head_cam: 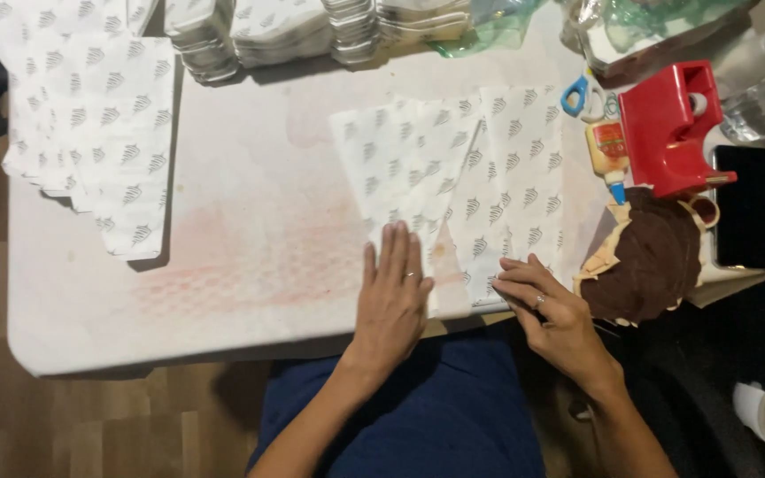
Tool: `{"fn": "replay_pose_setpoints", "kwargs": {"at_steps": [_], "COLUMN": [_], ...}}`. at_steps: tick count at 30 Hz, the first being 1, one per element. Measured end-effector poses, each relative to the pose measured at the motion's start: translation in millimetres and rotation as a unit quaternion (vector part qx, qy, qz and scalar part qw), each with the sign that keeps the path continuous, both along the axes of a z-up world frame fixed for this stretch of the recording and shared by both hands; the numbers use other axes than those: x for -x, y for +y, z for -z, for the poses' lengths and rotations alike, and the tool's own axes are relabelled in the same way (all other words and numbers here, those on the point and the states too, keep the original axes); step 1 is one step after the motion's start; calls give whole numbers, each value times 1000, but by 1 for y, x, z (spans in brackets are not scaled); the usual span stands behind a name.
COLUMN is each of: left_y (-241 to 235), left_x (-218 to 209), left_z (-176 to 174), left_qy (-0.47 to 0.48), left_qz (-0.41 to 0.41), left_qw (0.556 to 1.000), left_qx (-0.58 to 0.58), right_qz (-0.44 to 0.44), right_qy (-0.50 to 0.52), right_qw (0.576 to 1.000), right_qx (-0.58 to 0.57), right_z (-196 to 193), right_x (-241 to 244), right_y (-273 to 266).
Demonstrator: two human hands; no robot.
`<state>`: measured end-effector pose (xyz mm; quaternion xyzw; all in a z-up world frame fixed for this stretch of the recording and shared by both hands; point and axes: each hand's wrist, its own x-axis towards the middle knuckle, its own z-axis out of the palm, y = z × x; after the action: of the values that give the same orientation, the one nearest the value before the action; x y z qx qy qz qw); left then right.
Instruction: Arranging multiple paper wraps in a row and applying glue to their edges for assembly.
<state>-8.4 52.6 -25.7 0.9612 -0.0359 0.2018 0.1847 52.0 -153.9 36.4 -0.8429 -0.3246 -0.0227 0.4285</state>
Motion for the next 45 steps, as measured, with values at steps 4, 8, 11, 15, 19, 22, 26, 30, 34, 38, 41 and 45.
{"fn": "replay_pose_setpoints", "kwargs": {"at_steps": [4, 8, 11, 15, 19, 22, 26, 30, 34, 38, 41, 45], "left_y": [-20, -29, -25, -2, 12, 15, 24, 39, 42, 44, 60, 107], "left_x": [-23, -23, -16, -8, -5, -4, 3, 10, 12, 13, 18, 34], "left_z": [7, 9, 7, 10, 10, 7, 4, 0, 5, 1, 3, 7], "left_qy": [6, 7, 10, 1, 4, 14, 15, 25, 24, 19, 11, 2], "left_qz": [13, -16, -33, -12, -8, -4, -17, -26, -24, -26, -34, -60], "left_qw": [1000, 1000, 999, 1000, 1000, 1000, 1000, 999, 999, 999, 999, 994], "left_qx": [-5, -15, -4, 18, 18, 24, 13, 13, 15, 16, -12, -90], "right_qz": [-4, -8, -14, -25, -51, -60, -47, -35, -34, -54, -57, -53], "right_qy": [-11, -26, -46, -68, -68, -75, -128, -185, -178, -206, -211, -228], "right_qw": [1000, 1000, 998, 997, 996, 995, 985, 968, 971, 963, 957, 947], "right_qx": [12, 15, 31, 19, 26, 39, 108, 167, 156, 168, 190, 220], "right_z": [4, 12, 11, 17, 26, 23, 26, 32, 32, 33, 38, 39], "right_x": [1, 3, 6, 7, 7, 5, 2, -5, -8, -11, -15, -19], "right_y": [-2, -3, -4, 2, 20, 36, 42, 39, 53, 68, 67, 64]}}
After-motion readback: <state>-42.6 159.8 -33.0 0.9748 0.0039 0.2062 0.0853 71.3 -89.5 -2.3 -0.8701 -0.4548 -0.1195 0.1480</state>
